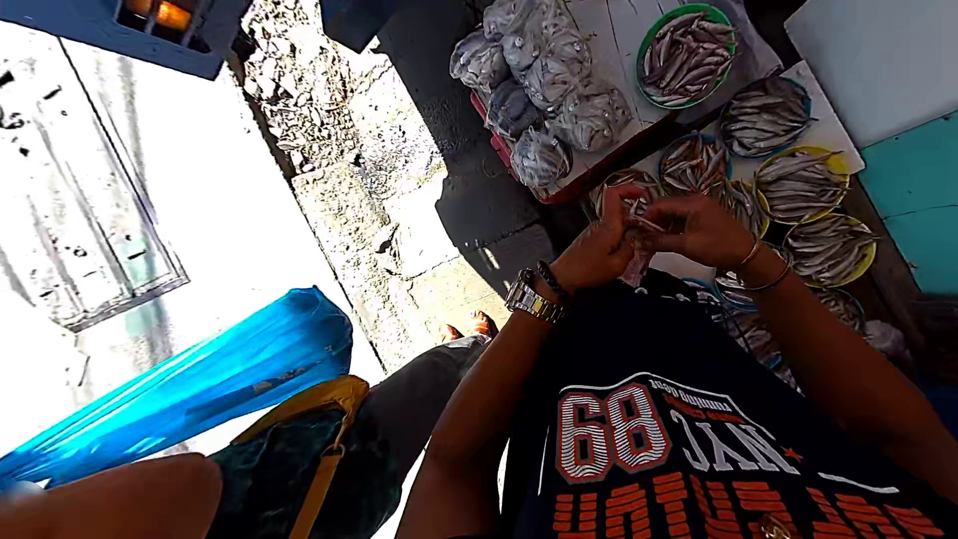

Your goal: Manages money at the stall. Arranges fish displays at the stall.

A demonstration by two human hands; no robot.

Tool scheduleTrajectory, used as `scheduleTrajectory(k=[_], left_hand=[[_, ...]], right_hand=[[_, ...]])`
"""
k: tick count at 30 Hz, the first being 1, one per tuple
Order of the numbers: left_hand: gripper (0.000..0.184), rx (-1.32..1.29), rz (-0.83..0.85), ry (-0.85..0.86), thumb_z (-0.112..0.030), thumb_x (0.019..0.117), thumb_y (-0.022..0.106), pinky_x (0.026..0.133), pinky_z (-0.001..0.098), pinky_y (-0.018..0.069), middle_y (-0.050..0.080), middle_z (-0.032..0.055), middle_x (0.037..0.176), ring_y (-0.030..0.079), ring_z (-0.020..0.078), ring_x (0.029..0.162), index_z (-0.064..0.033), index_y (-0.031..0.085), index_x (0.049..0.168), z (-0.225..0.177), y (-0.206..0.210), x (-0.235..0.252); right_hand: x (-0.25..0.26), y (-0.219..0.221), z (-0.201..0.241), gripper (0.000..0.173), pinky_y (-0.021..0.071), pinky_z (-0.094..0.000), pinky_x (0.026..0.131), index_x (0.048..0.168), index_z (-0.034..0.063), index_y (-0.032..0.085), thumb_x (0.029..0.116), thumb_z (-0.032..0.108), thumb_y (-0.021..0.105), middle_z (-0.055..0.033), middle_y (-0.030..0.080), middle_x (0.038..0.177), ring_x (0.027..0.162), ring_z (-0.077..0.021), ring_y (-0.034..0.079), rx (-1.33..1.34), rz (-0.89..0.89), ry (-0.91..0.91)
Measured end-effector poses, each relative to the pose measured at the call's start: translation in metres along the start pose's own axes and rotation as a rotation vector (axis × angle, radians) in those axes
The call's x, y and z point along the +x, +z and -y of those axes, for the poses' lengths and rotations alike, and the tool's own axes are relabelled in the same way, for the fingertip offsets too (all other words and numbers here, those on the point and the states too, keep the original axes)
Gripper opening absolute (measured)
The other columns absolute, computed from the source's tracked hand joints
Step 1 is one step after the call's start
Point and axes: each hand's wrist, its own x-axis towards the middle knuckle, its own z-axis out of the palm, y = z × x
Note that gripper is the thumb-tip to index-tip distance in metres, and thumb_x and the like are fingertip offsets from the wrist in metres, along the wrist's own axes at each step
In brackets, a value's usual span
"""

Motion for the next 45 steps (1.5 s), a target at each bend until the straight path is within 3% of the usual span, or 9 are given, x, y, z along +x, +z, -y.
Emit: scheduleTrajectory(k=[3,7,9,14,22,30,33,39,45], left_hand=[[0.052,0.043,-0.063,-0.058,-0.011,0.0996,0.063,0.065,0.0297,0.0528,0.056,0.0068,0.081,0.057,0.0133,0.066,0.0026,0.036,0.143,0.019,-0.008,0.003],[0.035,0.247,0.124,-0.426,-0.003,0.1020,0.049,0.099,0.0509,0.0505,0.062,0.0273,0.126,0.064,0.0365,0.112,0.0077,0.053,0.135,0.087,-0.023,-0.007],[0.036,0.292,0.258,-0.542,0.004,0.0983,0.051,0.107,0.0525,0.0453,0.057,0.0265,0.139,0.058,0.0381,0.126,0.0067,0.059,0.133,0.113,-0.020,-0.017],[0.031,0.327,0.304,-0.637,-0.011,0.1047,0.055,0.103,0.0470,0.0481,0.066,0.0269,0.120,0.064,0.0339,0.113,0.0079,0.060,0.128,0.117,-0.016,-0.016],[0.037,0.480,0.447,-0.481,-0.018,0.1054,0.051,0.085,0.0515,0.0462,0.061,0.0253,0.093,0.060,0.0351,0.092,0.0112,0.062,0.086,0.081,-0.031,0.011],[0.047,0.677,0.843,-0.310,-0.031,0.1093,0.046,0.100,0.0606,0.0458,0.063,0.0300,0.118,0.057,0.0459,0.121,0.0113,0.068,0.106,0.041,0.090,0.091],[0.038,0.521,0.939,-0.139,-0.020,0.1068,0.051,0.086,0.0538,0.0478,0.064,0.0282,0.097,0.062,0.0395,0.096,0.0142,0.064,0.096,0.049,0.127,0.107],[0.045,0.585,0.706,-0.157,-0.028,0.0857,0.084,0.094,0.0644,0.0472,0.061,0.0233,0.119,0.055,0.0449,0.118,-0.0009,0.066,0.117,0.086,0.051,0.073],[0.022,0.601,0.661,-0.060,-0.011,0.0981,0.066,0.098,0.0533,0.0494,0.066,0.0268,0.107,0.064,0.0405,0.106,0.0101,0.069,0.105,0.108,0.006,0.062]], right_hand=[[-0.013,-0.006,-0.015,0.009,0.0544,-0.0358,0.064,0.091,-0.0005,0.070,0.0845,-0.002,0.076,-0.0089,0.066,0.079,0.067,-0.0152,0.062,-0.194,0.025,0.059],[-0.043,-0.016,-0.060,0.026,0.0584,-0.0421,0.066,0.113,-0.0066,0.062,0.0881,-0.007,0.070,-0.0189,0.068,0.094,0.072,-0.0228,0.067,-0.033,-0.186,0.402],[-0.060,-0.018,-0.080,0.047,0.0589,-0.0408,0.064,0.131,-0.0024,0.053,0.0869,-0.012,0.068,-0.0200,0.067,0.102,0.074,-0.0236,0.068,0.096,-0.274,0.520],[-0.097,-0.018,-0.112,0.061,0.0605,-0.0404,0.066,0.139,0.0028,0.052,0.0828,-0.017,0.065,-0.0220,0.068,0.109,0.079,-0.0253,0.070,0.195,-0.308,0.594],[-0.125,-0.027,-0.123,0.050,0.0570,-0.0431,0.086,0.131,-0.0050,0.059,0.0824,-0.014,0.069,-0.0245,0.068,0.115,0.097,-0.0264,0.068,0.102,-0.332,0.603],[-0.120,-0.040,-0.114,0.029,0.0594,-0.0441,0.085,0.122,-0.0085,0.062,0.0931,-0.007,0.067,-0.0237,0.068,0.111,0.090,-0.0262,0.070,0.140,-0.629,0.704],[-0.117,-0.033,-0.109,0.031,0.0579,-0.0437,0.090,0.123,-0.0066,0.064,0.0916,-0.007,0.068,-0.0216,0.069,0.112,0.096,-0.0241,0.070,0.134,-0.719,0.648],[-0.124,-0.017,-0.111,0.032,0.0593,-0.0436,0.089,0.122,-0.0043,0.065,0.0904,-0.005,0.071,-0.0193,0.071,0.110,0.096,-0.0225,0.071,0.175,-0.813,0.574],[-0.101,0.003,-0.102,0.032,0.0639,-0.0369,0.083,0.119,-0.0072,0.064,0.0876,-0.012,0.070,-0.0158,0.071,0.104,0.088,-0.0175,0.074,0.332,-0.779,0.428]])
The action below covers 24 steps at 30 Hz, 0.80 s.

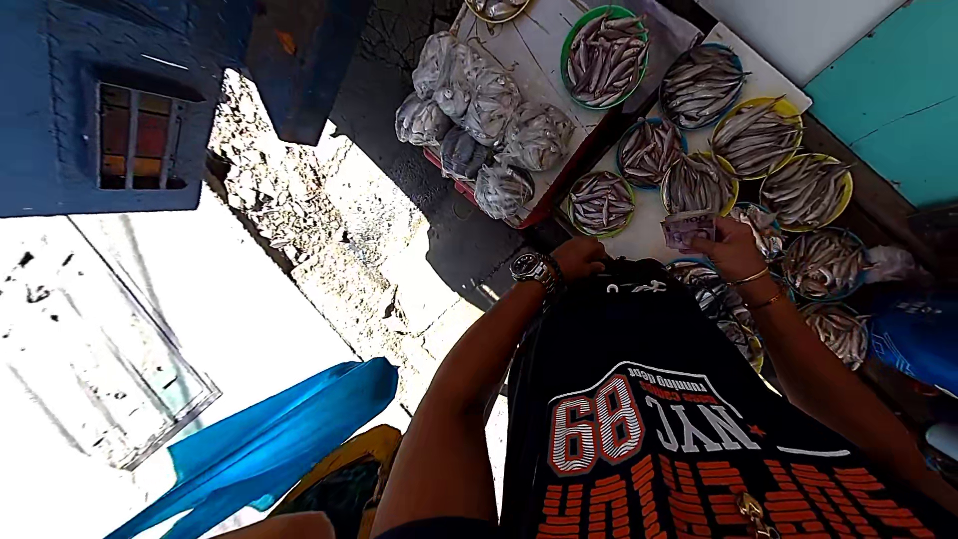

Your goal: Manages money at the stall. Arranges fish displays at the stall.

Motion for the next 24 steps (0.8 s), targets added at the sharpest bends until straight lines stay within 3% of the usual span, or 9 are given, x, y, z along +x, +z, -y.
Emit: scheduleTrajectory(k=[2,4,8,13,15,21,24], left_hand=[[0.021,0.034,-0.071,0.022,-0.008,0.1002,0.060,0.097,0.0531,0.0508,0.067,0.0261,0.104,0.066,0.0398,0.103,0.0102,0.070,0.100,0.000,-0.006,0.004],[0.023,0.037,-0.151,0.028,-0.008,0.1009,0.058,0.094,0.0541,0.0515,0.068,0.0263,0.100,0.067,0.0401,0.100,0.0112,0.069,0.097,-0.001,-0.012,0.007],[0.021,-0.003,-0.239,0.032,-0.008,0.0997,0.060,0.092,0.0520,0.0526,0.068,0.0250,0.098,0.068,0.0375,0.096,0.0109,0.069,0.095,-0.005,-0.019,0.011],[0.020,-0.016,-0.284,0.080,-0.006,0.0977,0.061,0.087,0.0505,0.0526,0.067,0.0240,0.091,0.067,0.0365,0.090,0.0110,0.068,0.090,-0.014,-0.028,0.013],[0.019,-0.005,-0.288,0.085,-0.006,0.0974,0.062,0.087,0.0503,0.0528,0.067,0.0239,0.091,0.067,0.0363,0.090,0.0108,0.068,0.090,-0.021,-0.035,0.014],[0.017,0.006,-0.304,0.097,-0.005,0.0966,0.063,0.085,0.0498,0.0535,0.067,0.0230,0.090,0.067,0.0354,0.088,0.0101,0.069,0.091,-0.030,-0.045,0.016],[0.016,0.012,-0.328,0.106,-0.004,0.0958,0.063,0.083,0.0489,0.0542,0.067,0.0232,0.089,0.068,0.0345,0.086,0.0107,0.069,0.091,-0.033,-0.045,0.015]], right_hand=[[0.003,0.009,0.001,0.026,0.0637,-0.0361,0.080,0.109,-0.0077,0.067,0.0846,-0.010,0.074,-0.0153,0.071,0.101,0.085,-0.0172,0.072,-0.056,0.035,-0.102],[0.003,0.018,0.003,0.020,0.0599,-0.0314,0.077,0.100,-0.0064,0.070,0.0828,-0.005,0.079,-0.0138,0.063,0.100,0.086,-0.0155,0.066,-0.137,0.077,-0.252],[-0.002,0.036,0.007,0.017,0.0579,-0.0257,0.077,0.095,-0.0005,0.073,0.0800,-0.002,0.081,-0.0112,0.060,0.103,0.092,-0.0135,0.063,-0.169,0.143,-0.427],[-0.001,0.064,-0.005,0.011,0.0498,-0.0433,0.089,0.090,0.0053,0.076,0.0795,0.002,0.080,-0.0140,0.062,0.105,0.103,-0.0282,0.058,-0.288,0.142,-0.534],[0.003,0.072,-0.010,0.010,0.0486,-0.0491,0.089,0.088,0.0055,0.076,0.0796,0.005,0.081,-0.0159,0.063,0.104,0.103,-0.0328,0.058,-0.355,0.119,-0.569],[-0.002,0.068,-0.005,0.008,0.0459,-0.0554,0.093,0.084,0.0075,0.076,0.0799,0.011,0.082,-0.0192,0.062,0.116,0.111,-0.0382,0.055,-0.424,0.171,-0.586],[-0.006,0.061,-0.005,0.006,0.0447,-0.0611,0.090,0.081,0.0085,0.076,0.0793,0.013,0.079,-0.0243,0.061,0.128,0.115,-0.0448,0.054,-0.521,0.232,-0.661]])
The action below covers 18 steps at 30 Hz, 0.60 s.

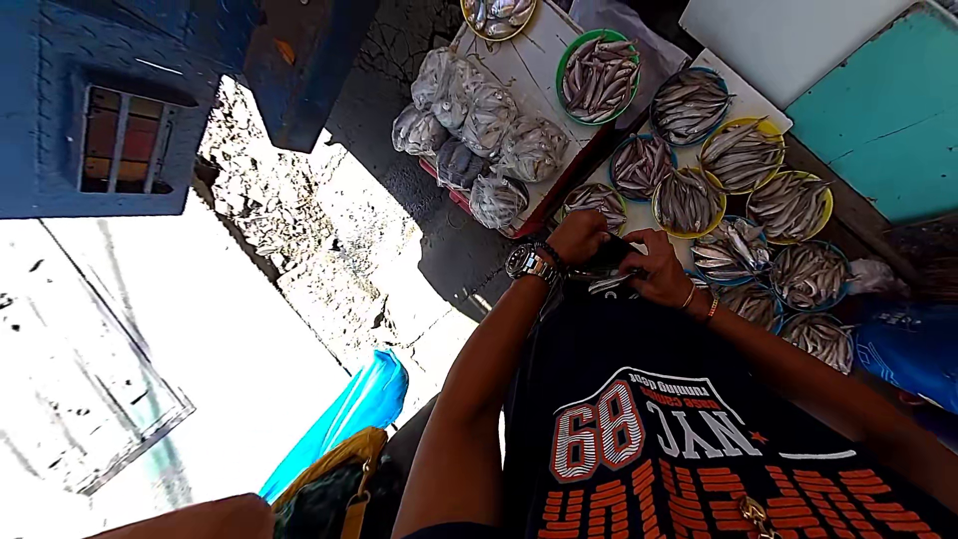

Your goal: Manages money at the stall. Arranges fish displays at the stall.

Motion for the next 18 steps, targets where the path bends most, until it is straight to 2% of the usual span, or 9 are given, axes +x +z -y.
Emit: scheduleTrajectory(k=[3,5,8,10,12,14,15,18], left_hand=[[0.017,0.021,-0.001,-0.001,-0.004,0.0962,0.063,0.083,0.0484,0.0540,0.066,0.0228,0.089,0.067,0.0347,0.086,0.0101,0.068,0.090,-0.005,-0.001,-0.001],[0.017,0.029,0.020,-0.009,-0.004,0.0969,0.062,0.086,0.0497,0.0537,0.066,0.0237,0.092,0.067,0.0365,0.090,0.0105,0.068,0.091,-0.007,0.001,-0.001],[0.015,0.055,0.091,-0.003,0.001,0.0963,0.060,0.091,0.0555,0.0540,0.068,0.0254,0.104,0.068,0.0407,0.100,0.0094,0.068,0.105,-0.003,0.014,-0.003],[0.024,0.097,0.159,-0.013,0.006,0.0939,0.059,0.088,0.0585,0.0543,0.066,0.0253,0.110,0.067,0.0435,0.104,0.0014,0.065,0.116,-0.005,0.022,-0.007],[0.023,0.184,0.239,-0.058,0.007,0.0910,0.062,0.085,0.0594,0.0538,0.062,0.0257,0.113,0.061,0.0458,0.110,-0.0050,0.069,0.110,-0.009,0.028,-0.012],[0.013,0.294,0.324,-0.119,-0.001,0.0941,0.063,0.086,0.0592,0.0535,0.057,0.0251,0.128,0.056,0.0463,0.119,-0.0070,0.073,0.099,-0.007,0.035,-0.013],[0.012,0.341,0.368,-0.148,-0.006,0.0962,0.062,0.088,0.0599,0.0524,0.055,0.0239,0.134,0.053,0.0468,0.122,-0.0073,0.074,0.098,-0.005,0.037,-0.012],[0.022,0.376,0.468,-0.257,-0.027,0.0990,0.064,0.093,0.0648,0.0464,0.049,0.0189,0.146,0.046,0.0476,0.130,-0.0106,0.073,0.111,-0.007,0.042,-0.005]], right_hand=[[-0.007,-0.011,0.000,0.006,0.0449,-0.0645,0.089,0.080,0.0063,0.074,0.0818,0.011,0.076,-0.0259,0.058,0.139,0.121,-0.0495,0.053,-0.125,0.068,0.021],[-0.010,-0.015,-0.002,0.006,0.0445,-0.0652,0.089,0.084,0.0041,0.076,0.0856,0.009,0.073,-0.0253,0.058,0.140,0.122,-0.0499,0.052,-0.206,0.159,0.117],[-0.002,-0.016,-0.003,0.012,0.0502,-0.0608,0.094,0.097,-0.0015,0.075,0.0922,0.006,0.068,-0.0255,0.064,0.124,0.118,-0.0452,0.059,-0.192,0.389,0.309],[0.005,-0.014,-0.003,0.016,0.0508,-0.0581,0.096,0.103,-0.0037,0.074,0.0946,0.005,0.063,-0.0253,0.066,0.118,0.116,-0.0421,0.062,-0.180,0.505,0.392],[0.007,-0.012,-0.005,0.019,0.0512,-0.0591,0.094,0.107,-0.0050,0.073,0.0960,0.004,0.061,-0.0265,0.066,0.113,0.110,-0.0427,0.064,-0.181,0.537,0.422],[0.008,-0.011,-0.007,0.020,0.0514,-0.0599,0.092,0.109,-0.0050,0.072,0.0975,0.006,0.060,-0.0266,0.066,0.111,0.107,-0.0434,0.065,-0.202,0.552,0.458],[0.008,-0.011,-0.006,0.020,0.0513,-0.0603,0.092,0.110,-0.0051,0.071,0.0982,0.007,0.059,-0.0268,0.066,0.111,0.107,-0.0438,0.065,-0.218,0.556,0.478],[0.009,-0.009,-0.006,0.021,0.0511,-0.0616,0.092,0.113,-0.0048,0.070,0.0991,0.007,0.059,-0.0272,0.066,0.115,0.111,-0.0443,0.065,-0.255,0.551,0.540]])
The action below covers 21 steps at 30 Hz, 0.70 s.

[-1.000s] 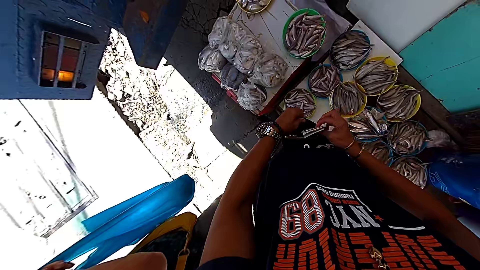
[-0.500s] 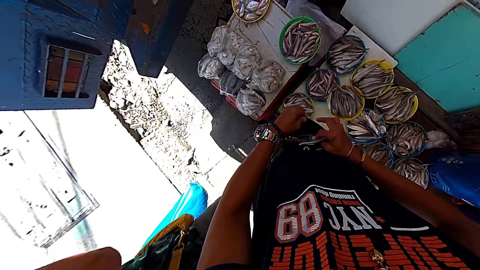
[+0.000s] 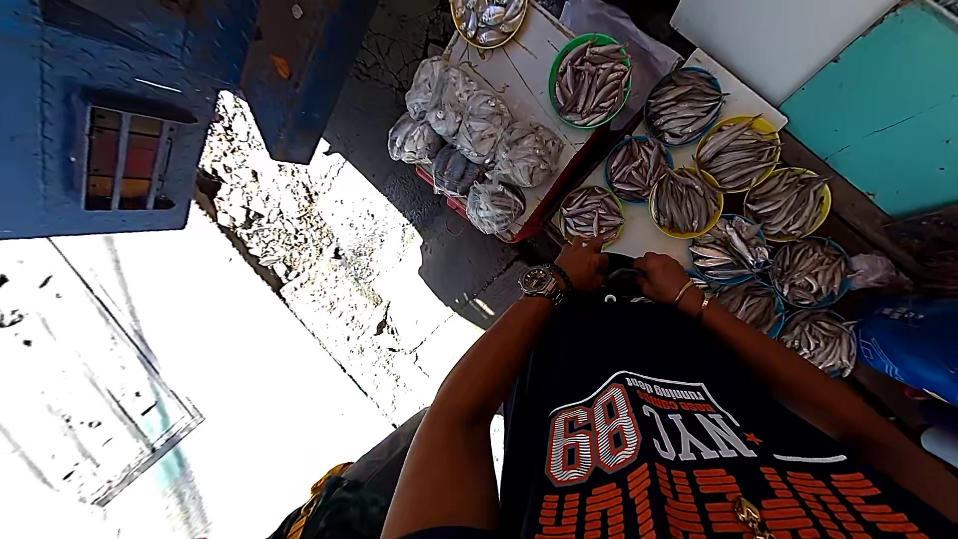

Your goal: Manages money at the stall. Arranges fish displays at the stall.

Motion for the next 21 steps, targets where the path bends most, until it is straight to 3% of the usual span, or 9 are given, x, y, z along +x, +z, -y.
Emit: scheduleTrajectory(k=[2,5,9,14,18,21], left_hand=[[0.024,0.019,-0.001,-0.011,-0.031,0.0965,0.070,0.093,0.0670,0.0454,0.049,0.0188,0.146,0.044,0.0481,0.132,-0.0118,0.074,0.109,-0.002,0.001,0.006],[0.015,0.047,-0.007,0.027,-0.020,0.0925,0.074,0.091,0.0670,0.0456,0.051,0.0206,0.143,0.045,0.0485,0.131,-0.0112,0.073,0.104,-0.006,0.002,0.015],[0.016,0.116,-0.017,0.141,-0.019,0.0990,0.064,0.095,0.0616,0.0465,0.057,0.0178,0.136,0.050,0.0439,0.127,-0.0062,0.072,0.106,-0.006,0.003,0.014],[0.016,-0.109,-0.192,0.231,-0.009,0.0994,0.058,0.093,0.0585,0.0502,0.064,0.0238,0.118,0.060,0.0438,0.116,0.0050,0.067,0.097,0.012,-0.001,0.008],[0.014,-0.153,-0.141,0.256,-0.003,0.0975,0.060,0.097,0.0554,0.0505,0.064,0.0273,0.115,0.062,0.0434,0.113,0.0091,0.065,0.096,0.016,-0.007,0.009],[0.015,-0.195,-0.095,0.239,-0.005,0.0972,0.062,0.091,0.0550,0.0521,0.063,0.0251,0.109,0.064,0.0404,0.103,0.0089,0.067,0.095,0.014,-0.011,0.014]], right_hand=[[0.000,0.000,0.001,0.021,0.0512,-0.0619,0.092,0.113,-0.0049,0.070,0.0988,0.007,0.059,-0.0269,0.066,0.116,0.111,-0.0442,0.065,0.000,-0.009,0.018],[-0.003,-0.005,0.002,0.020,0.0509,-0.0620,0.092,0.111,-0.0051,0.071,0.0986,0.007,0.060,-0.0263,0.066,0.116,0.112,-0.0439,0.064,-0.013,0.016,0.008],[-0.006,-0.008,-0.008,0.017,0.0513,-0.0620,0.092,0.107,-0.0020,0.074,0.0967,0.005,0.063,-0.0248,0.067,0.113,0.109,-0.0431,0.065,-0.005,0.042,-0.071],[-0.012,-0.008,-0.014,0.016,0.0527,-0.0602,0.091,0.106,-0.0002,0.075,0.0970,0.004,0.063,-0.0241,0.067,0.114,0.106,-0.0416,0.066,0.010,-0.003,-0.121],[-0.005,0.000,-0.008,0.016,0.0547,-0.0607,0.084,0.108,0.0042,0.076,0.0989,0.010,0.064,-0.0211,0.066,0.119,0.104,-0.0397,0.067,0.003,-0.078,-0.143],[0.007,0.007,0.003,0.019,0.0561,-0.0598,0.077,0.113,0.0070,0.076,0.0984,0.012,0.064,-0.0221,0.064,0.123,0.099,-0.0410,0.069,-0.091,-0.111,-0.173]])
